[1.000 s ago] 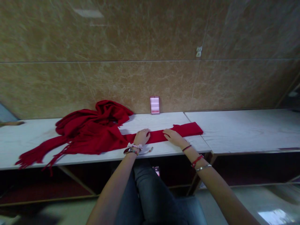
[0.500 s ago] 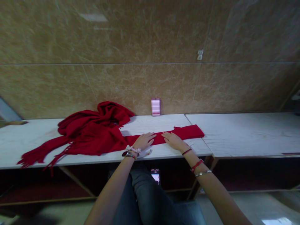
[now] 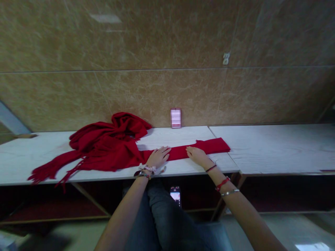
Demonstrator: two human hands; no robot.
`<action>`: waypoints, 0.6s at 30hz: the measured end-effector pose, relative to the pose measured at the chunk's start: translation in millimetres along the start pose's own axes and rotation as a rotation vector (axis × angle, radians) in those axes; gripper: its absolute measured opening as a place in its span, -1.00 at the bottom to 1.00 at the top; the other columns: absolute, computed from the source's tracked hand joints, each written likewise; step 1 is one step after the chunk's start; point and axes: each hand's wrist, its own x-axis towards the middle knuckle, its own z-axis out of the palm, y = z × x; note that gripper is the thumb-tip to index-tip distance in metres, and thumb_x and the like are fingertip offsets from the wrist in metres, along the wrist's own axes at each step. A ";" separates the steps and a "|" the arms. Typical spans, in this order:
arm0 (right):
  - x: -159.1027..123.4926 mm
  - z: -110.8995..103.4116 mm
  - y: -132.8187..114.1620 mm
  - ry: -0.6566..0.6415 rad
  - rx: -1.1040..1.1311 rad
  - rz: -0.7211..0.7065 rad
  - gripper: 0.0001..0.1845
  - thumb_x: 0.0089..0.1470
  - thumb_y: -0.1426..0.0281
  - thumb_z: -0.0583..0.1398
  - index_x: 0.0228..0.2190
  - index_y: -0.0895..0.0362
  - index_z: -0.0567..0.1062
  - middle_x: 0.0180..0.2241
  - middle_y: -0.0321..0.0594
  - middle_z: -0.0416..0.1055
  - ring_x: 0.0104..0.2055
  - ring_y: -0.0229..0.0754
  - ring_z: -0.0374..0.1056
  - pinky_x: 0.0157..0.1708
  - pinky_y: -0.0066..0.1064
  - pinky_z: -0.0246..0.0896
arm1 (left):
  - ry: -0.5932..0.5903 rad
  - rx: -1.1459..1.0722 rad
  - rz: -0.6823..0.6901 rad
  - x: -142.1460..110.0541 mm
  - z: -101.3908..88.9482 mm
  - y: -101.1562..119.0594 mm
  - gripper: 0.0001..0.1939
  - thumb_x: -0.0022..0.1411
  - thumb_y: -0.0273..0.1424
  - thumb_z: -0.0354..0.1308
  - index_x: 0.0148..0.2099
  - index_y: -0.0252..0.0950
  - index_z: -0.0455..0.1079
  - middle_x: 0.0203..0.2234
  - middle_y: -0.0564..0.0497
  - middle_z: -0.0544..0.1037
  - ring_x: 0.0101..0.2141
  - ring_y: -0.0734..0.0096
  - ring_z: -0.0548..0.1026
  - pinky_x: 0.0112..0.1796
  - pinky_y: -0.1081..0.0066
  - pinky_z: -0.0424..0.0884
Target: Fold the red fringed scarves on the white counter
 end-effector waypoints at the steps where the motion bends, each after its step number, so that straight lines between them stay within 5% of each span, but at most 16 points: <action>1: -0.8 -1.1 0.7 0.020 -0.031 0.074 -0.64 0.11 0.46 -0.03 -0.13 0.25 0.45 -0.05 -0.04 0.37 0.01 -0.14 0.27 0.01 -0.32 0.14 | 0.004 0.001 -0.014 -0.2 -0.2 0.3 -0.58 0.28 -0.33 -0.20 0.17 -0.13 0.12 0.16 0.05 0.16 0.15 0.25 0.09 0.09 0.14 0.06; 4: -2.0 -3.9 1.6 0.071 -0.056 0.139 -0.65 0.10 0.48 -0.02 -0.15 0.25 0.46 -0.06 -0.03 0.38 -0.01 -0.13 0.29 0.00 -0.33 0.16 | 0.024 -0.007 -0.056 -0.6 -0.2 0.4 -0.57 0.27 -0.33 -0.19 0.17 -0.17 0.14 0.14 0.03 0.19 0.14 0.26 0.12 0.08 0.17 0.08; 9: -1.9 -3.9 -2.7 0.006 0.081 -0.177 -0.64 0.10 0.45 0.00 -0.08 0.18 0.42 -0.01 -0.17 0.34 0.09 -0.22 0.17 0.07 -0.38 0.07 | 0.077 -0.041 -0.052 -0.2 0.6 -1.7 -0.55 0.25 -0.33 -0.17 0.17 -0.26 0.14 0.14 -0.04 0.20 0.14 0.30 0.13 0.09 0.25 0.10; 15: -1.7 -1.4 4.2 0.029 -0.081 0.151 -0.64 0.11 0.49 -0.04 -0.16 0.28 0.46 -0.06 0.04 0.37 0.01 -0.09 0.27 0.01 -0.29 0.14 | 0.053 -0.041 -0.018 0.0 1.9 -2.3 -0.57 0.24 -0.42 -0.20 0.13 -0.20 0.20 0.12 0.02 0.23 0.13 0.28 0.14 0.08 0.20 0.11; 18: -1.1 -0.1 7.0 0.071 -0.076 0.135 -0.63 0.10 0.51 -0.03 -0.10 0.29 0.42 -0.01 0.06 0.32 0.06 -0.09 0.21 0.04 -0.28 0.10 | 0.077 -0.048 -0.032 0.2 2.2 -2.7 -0.56 0.23 -0.45 -0.19 0.14 -0.28 0.20 0.12 -0.03 0.24 0.13 0.33 0.15 0.09 0.29 0.10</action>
